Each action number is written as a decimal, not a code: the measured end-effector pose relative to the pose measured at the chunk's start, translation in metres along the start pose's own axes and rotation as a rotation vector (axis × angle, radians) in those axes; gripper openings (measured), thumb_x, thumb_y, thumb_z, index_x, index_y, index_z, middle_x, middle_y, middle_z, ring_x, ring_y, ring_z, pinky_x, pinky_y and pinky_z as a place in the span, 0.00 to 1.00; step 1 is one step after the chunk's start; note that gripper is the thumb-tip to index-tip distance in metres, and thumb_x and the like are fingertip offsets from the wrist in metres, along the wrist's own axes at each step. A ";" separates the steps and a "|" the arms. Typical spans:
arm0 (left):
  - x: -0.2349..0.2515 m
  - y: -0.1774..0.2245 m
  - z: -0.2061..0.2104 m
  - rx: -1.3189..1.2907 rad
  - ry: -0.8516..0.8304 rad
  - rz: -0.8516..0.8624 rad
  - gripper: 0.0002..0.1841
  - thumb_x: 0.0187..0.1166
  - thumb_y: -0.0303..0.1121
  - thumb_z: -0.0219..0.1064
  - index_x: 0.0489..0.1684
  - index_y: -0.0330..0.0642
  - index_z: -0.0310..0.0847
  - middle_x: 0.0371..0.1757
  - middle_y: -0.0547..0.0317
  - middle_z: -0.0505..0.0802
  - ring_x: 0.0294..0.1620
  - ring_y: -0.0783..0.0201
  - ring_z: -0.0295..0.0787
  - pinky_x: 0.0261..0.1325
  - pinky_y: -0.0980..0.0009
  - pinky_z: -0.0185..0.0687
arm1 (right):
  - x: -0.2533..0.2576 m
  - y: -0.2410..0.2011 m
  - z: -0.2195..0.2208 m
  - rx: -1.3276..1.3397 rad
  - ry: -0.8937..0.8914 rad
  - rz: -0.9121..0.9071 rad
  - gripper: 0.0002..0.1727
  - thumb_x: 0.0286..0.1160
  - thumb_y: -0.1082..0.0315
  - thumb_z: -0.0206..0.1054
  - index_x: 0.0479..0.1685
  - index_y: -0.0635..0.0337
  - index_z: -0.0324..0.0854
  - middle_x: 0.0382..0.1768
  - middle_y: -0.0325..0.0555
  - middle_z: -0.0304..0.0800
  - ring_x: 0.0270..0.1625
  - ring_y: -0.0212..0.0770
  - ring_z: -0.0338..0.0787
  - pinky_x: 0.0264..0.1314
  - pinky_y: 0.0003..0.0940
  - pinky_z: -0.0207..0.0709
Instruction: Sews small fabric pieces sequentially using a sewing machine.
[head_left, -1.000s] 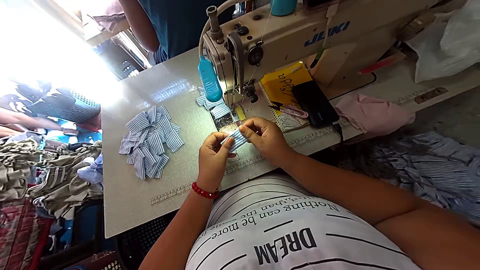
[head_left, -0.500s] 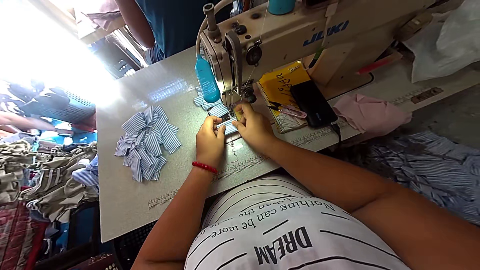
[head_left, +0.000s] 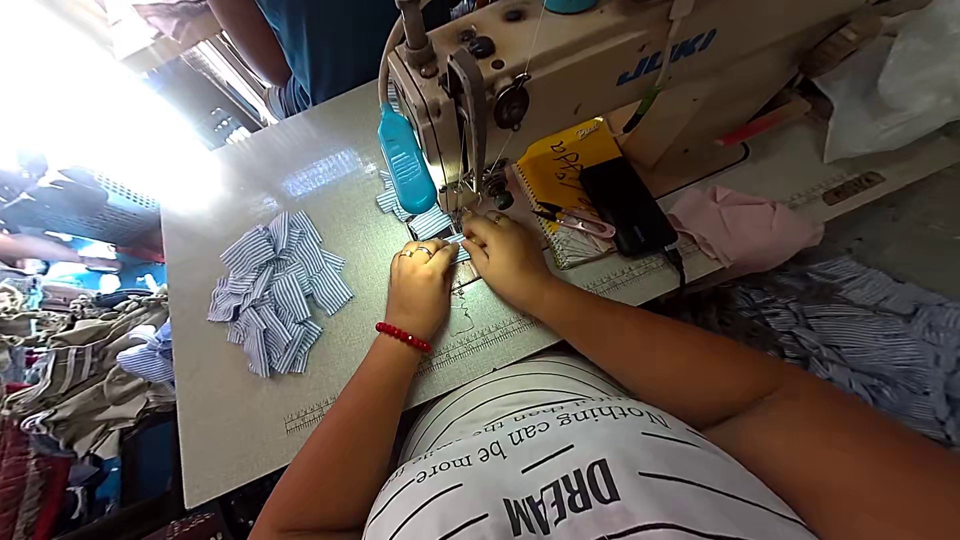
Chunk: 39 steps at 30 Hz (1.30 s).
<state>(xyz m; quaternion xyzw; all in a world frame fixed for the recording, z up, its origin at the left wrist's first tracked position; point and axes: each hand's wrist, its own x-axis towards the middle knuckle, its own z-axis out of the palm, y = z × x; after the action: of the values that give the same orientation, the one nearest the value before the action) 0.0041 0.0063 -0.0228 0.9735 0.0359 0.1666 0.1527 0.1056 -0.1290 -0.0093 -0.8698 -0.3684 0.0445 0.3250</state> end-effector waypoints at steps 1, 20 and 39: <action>0.001 -0.001 0.000 -0.004 -0.003 -0.006 0.15 0.82 0.25 0.61 0.58 0.42 0.92 0.58 0.49 0.94 0.63 0.46 0.89 0.68 0.46 0.79 | -0.005 0.003 0.000 -0.006 0.026 -0.060 0.12 0.83 0.65 0.64 0.51 0.59 0.92 0.47 0.54 0.91 0.54 0.56 0.90 0.56 0.55 0.83; 0.013 -0.010 0.001 -0.065 -0.026 -0.072 0.20 0.78 0.24 0.57 0.62 0.44 0.92 0.62 0.51 0.92 0.65 0.48 0.85 0.69 0.46 0.74 | -0.027 0.003 -0.001 -0.331 -0.057 -0.108 0.23 0.87 0.52 0.55 0.73 0.42 0.85 0.75 0.51 0.82 0.86 0.62 0.67 0.82 0.76 0.51; 0.020 -0.018 0.001 0.006 -0.067 -0.073 0.22 0.79 0.26 0.55 0.67 0.48 0.90 0.66 0.53 0.91 0.68 0.47 0.83 0.66 0.41 0.70 | -0.028 0.002 0.001 -0.395 -0.063 -0.155 0.26 0.89 0.50 0.51 0.76 0.46 0.83 0.76 0.52 0.82 0.89 0.61 0.65 0.87 0.74 0.45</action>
<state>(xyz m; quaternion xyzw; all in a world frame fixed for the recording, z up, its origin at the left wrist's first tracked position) 0.0231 0.0257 -0.0230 0.9770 0.0666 0.1284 0.1569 0.0864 -0.1487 -0.0159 -0.8839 -0.4459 -0.0264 0.1389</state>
